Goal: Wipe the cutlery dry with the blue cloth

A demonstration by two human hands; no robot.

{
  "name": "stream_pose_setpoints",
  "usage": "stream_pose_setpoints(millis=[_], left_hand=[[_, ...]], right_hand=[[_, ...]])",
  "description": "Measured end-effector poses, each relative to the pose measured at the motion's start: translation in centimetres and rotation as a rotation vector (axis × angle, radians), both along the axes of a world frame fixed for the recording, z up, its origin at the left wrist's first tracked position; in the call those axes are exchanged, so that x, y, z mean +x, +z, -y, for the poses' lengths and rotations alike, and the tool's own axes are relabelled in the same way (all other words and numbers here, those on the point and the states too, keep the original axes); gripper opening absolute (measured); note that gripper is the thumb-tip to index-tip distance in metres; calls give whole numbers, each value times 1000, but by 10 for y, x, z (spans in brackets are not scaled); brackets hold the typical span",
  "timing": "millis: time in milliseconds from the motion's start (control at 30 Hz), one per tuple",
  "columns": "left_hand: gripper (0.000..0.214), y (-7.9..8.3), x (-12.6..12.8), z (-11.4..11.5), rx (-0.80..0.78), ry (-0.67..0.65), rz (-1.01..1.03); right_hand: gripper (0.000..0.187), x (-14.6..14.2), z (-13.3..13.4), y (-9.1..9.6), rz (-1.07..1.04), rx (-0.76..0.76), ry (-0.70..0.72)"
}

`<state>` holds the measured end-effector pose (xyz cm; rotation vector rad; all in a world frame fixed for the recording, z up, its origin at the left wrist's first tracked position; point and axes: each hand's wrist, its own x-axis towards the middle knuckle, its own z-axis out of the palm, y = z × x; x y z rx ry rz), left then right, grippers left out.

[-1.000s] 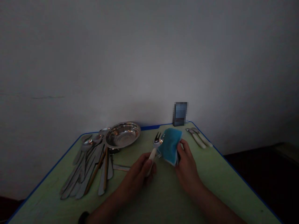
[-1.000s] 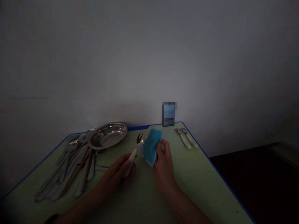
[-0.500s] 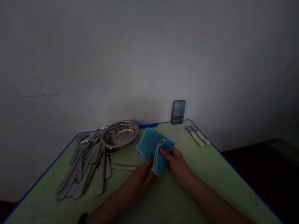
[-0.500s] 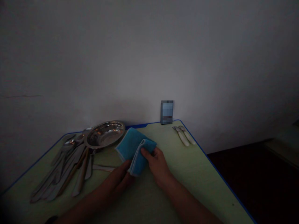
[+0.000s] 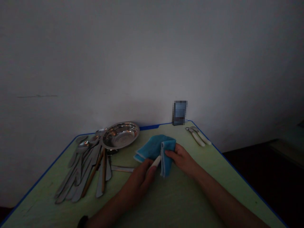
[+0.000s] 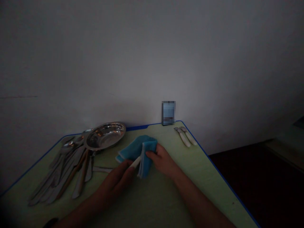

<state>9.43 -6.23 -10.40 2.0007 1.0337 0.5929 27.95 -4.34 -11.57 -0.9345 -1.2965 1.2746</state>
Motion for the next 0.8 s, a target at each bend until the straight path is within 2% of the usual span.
stream_pose_setpoints(millis=[100, 167, 300, 433, 533, 600, 667, 800], left_hand=[[25, 2, 0, 1, 5, -18, -17], [24, 4, 0, 0, -3, -35, -44], [23, 6, 0, -1, 1, -68, -46], [24, 2, 1, -1, -30, -43, -33], [25, -2, 1, -2, -85, -8, 20], [25, -4, 0, -2, -128, 24, 68], [25, -5, 0, -3, -173, 57, 118], [23, 0, 1, -3, -246, 120, 229]], right_hand=[[25, -1, -2, -3, -60, 4, -27], [23, -1, -2, -5, -29, 21, -49], [19, -1, -3, -6, 120, 78, -141], [33, -3, -3, -6, 312, 77, -305], [42, -8, -1, -5, 352, 24, -383], [45, -11, 1, -5, 303, -80, -423], [45, -14, 1, -7, 167, -186, -466], [39, -14, -4, -9, -312, -301, -415]])
